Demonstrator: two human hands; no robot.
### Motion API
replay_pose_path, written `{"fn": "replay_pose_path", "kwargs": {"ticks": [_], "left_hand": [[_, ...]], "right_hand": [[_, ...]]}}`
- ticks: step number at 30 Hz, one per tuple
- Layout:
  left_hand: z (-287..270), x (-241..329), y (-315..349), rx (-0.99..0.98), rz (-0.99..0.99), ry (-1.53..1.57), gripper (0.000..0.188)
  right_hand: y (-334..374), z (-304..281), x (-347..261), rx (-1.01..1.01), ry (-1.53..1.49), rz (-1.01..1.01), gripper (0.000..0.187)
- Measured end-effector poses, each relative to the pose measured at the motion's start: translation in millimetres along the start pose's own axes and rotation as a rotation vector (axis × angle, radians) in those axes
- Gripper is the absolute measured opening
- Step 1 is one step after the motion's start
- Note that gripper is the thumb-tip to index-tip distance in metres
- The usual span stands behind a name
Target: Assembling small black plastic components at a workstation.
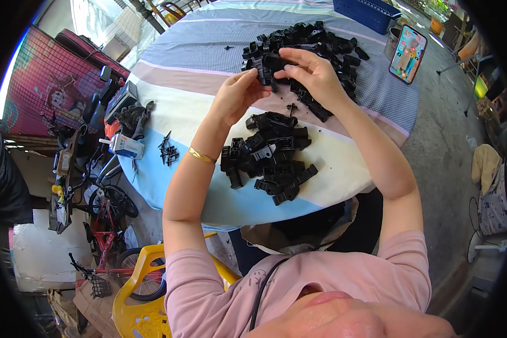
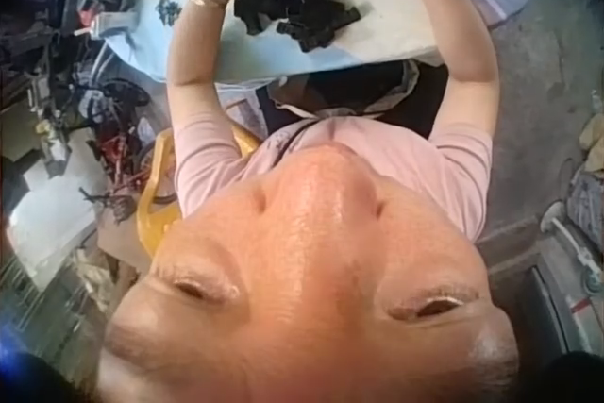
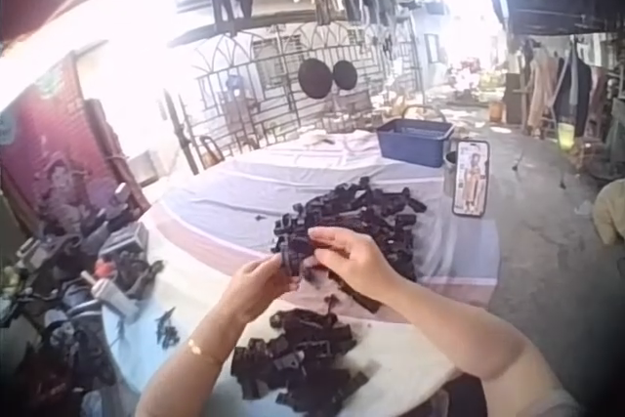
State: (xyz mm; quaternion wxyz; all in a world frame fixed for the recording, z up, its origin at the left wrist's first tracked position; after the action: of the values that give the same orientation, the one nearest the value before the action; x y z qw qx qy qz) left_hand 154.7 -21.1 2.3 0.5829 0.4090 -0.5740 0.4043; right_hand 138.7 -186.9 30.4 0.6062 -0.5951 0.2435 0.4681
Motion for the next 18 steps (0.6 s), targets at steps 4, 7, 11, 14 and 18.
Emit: {"fn": "replay_pose_path", "kwargs": {"ticks": [4, 7, 11, 14, 18], "left_hand": [[9, 0, 4, -0.129, -0.062, 0.209, 0.029], [7, -5, 6, -0.206, -0.12, 0.189, 0.029], [13, -2, 11, -0.24, -0.124, 0.109, 0.032], [18, 7, 15, -0.187, -0.04, 0.032, 0.035], [25, 12, 18, -0.213, 0.012, -0.063, 0.037]], "right_hand": [[-1, 2, -3, -0.136, -0.031, 0.0, 0.024], [2, 8, -16, -0.261, 0.147, -0.152, 0.02], [6, 13, -3, -0.298, 0.018, 0.094, 0.017], [7, 17, -8, -0.298, 0.04, -0.06, 0.018], [9, 17, -4, -0.285, 0.098, -0.102, 0.02]]}}
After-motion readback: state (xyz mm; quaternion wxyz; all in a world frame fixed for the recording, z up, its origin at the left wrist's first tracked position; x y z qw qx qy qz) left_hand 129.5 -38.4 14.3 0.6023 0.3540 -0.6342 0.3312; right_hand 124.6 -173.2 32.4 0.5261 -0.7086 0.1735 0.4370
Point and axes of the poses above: each hand's wrist, its own y-axis away from the middle knuckle, its own z-axis out of the palm, x = y × z, the point moved 6 cm from there along -y, towards the middle knuckle, and after that the axes turned 13 degrees about -y, right-handed, at the moved point
